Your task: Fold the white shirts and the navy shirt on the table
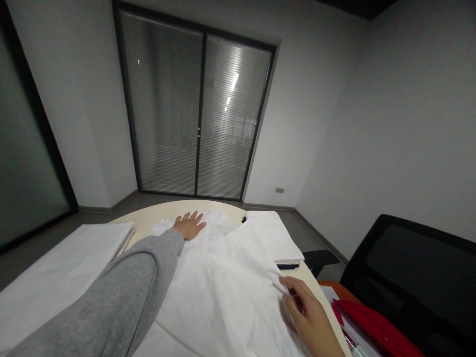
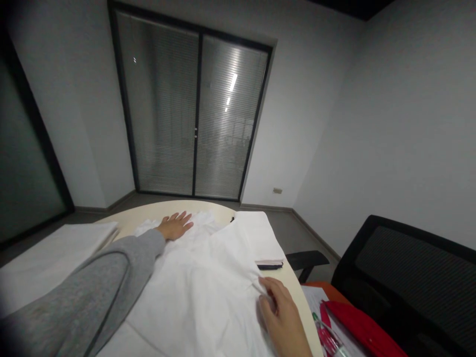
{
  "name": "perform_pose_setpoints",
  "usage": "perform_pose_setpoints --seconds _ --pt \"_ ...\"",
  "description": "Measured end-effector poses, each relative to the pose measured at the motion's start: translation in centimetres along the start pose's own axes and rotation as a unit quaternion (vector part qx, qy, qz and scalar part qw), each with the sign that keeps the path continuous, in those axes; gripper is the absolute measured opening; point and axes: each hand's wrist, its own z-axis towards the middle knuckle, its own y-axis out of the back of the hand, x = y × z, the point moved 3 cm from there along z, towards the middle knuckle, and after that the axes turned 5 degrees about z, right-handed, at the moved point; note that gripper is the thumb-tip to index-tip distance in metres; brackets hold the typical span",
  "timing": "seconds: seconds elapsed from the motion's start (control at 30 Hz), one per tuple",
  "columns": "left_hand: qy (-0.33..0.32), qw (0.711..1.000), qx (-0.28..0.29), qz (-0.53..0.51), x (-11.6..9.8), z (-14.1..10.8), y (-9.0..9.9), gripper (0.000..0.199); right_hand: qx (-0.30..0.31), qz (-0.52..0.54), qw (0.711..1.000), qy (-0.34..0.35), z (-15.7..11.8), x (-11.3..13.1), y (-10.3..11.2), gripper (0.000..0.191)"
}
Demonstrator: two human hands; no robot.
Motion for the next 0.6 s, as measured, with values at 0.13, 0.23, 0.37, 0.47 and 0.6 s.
perform_pose_setpoints --seconds 0.13,0.23,0.37,0.47,0.6 --pt "0.015 0.999 -0.032 0.009 0.9 -0.9 0.8 0.077 -0.032 -0.021 0.999 0.016 0.1 0.6 0.6 0.027" --pt "0.028 0.998 -0.058 0.015 1.2 -2.0 1.8 0.078 -0.056 -0.056 0.993 0.089 1.0 4.2 1.3 0.024" --pt "0.088 0.989 -0.115 -0.012 2.2 -3.6 2.2 0.073 0.045 -0.094 0.977 0.184 5.0 12.5 -1.2 0.019" --pt "0.118 0.982 -0.146 -0.033 2.8 -4.8 1.6 0.062 0.148 -0.167 0.956 0.191 9.1 17.6 -6.7 0.028" --pt "0.094 0.98 -0.172 -0.027 2.9 -5.3 0.8 0.051 0.195 -0.276 0.928 0.159 14.0 19.5 -15.1 0.045"
